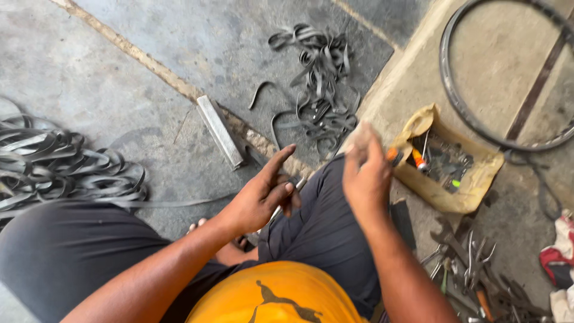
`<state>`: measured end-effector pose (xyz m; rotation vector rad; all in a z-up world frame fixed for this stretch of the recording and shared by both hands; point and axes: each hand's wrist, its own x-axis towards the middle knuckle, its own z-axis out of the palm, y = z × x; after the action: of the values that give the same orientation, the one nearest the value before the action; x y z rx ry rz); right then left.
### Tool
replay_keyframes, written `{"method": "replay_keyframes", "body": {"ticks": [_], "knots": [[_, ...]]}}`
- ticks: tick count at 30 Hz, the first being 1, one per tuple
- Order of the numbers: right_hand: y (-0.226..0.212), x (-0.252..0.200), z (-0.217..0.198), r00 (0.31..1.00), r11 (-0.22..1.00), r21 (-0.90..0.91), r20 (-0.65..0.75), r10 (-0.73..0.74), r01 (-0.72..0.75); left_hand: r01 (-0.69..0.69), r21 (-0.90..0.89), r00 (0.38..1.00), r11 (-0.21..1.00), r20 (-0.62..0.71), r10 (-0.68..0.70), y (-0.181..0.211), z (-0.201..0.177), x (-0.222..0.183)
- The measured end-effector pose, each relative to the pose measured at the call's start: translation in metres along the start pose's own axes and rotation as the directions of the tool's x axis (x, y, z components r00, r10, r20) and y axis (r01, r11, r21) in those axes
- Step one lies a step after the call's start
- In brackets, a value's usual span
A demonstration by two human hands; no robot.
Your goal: The person sits on the floor and repeatedly repairs small rubber bands. They apply glue to the ends, press them together, and use a hammer to flatten the joint. The process is repeated for multiple bands.
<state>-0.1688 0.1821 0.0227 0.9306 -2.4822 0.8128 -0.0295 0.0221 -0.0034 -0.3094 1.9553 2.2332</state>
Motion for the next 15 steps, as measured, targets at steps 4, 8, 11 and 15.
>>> {"method": "replay_keyframes", "body": {"ticks": [4,8,11,15], "knots": [[0.005,-0.034,0.020,0.758,0.594,0.503,0.567,0.323,-0.628,0.025,-0.034,1.000,0.999,-0.008,-0.026,0.003,-0.002,0.001],[-0.005,-0.050,0.030,0.600,0.154,0.584,0.795,0.093,-0.797,0.036,0.009,0.999,0.999,-0.021,-0.036,-0.001,-0.002,0.002],[-0.006,-0.047,0.034,0.646,0.430,0.531,0.741,0.181,-0.730,0.092,0.006,0.995,0.996,-0.031,-0.092,-0.006,-0.002,0.006],[-0.007,-0.045,0.030,0.759,0.452,0.625,0.612,0.223,-0.637,0.177,-0.224,0.983,0.958,0.004,-0.181,-0.012,-0.001,0.011]]}}
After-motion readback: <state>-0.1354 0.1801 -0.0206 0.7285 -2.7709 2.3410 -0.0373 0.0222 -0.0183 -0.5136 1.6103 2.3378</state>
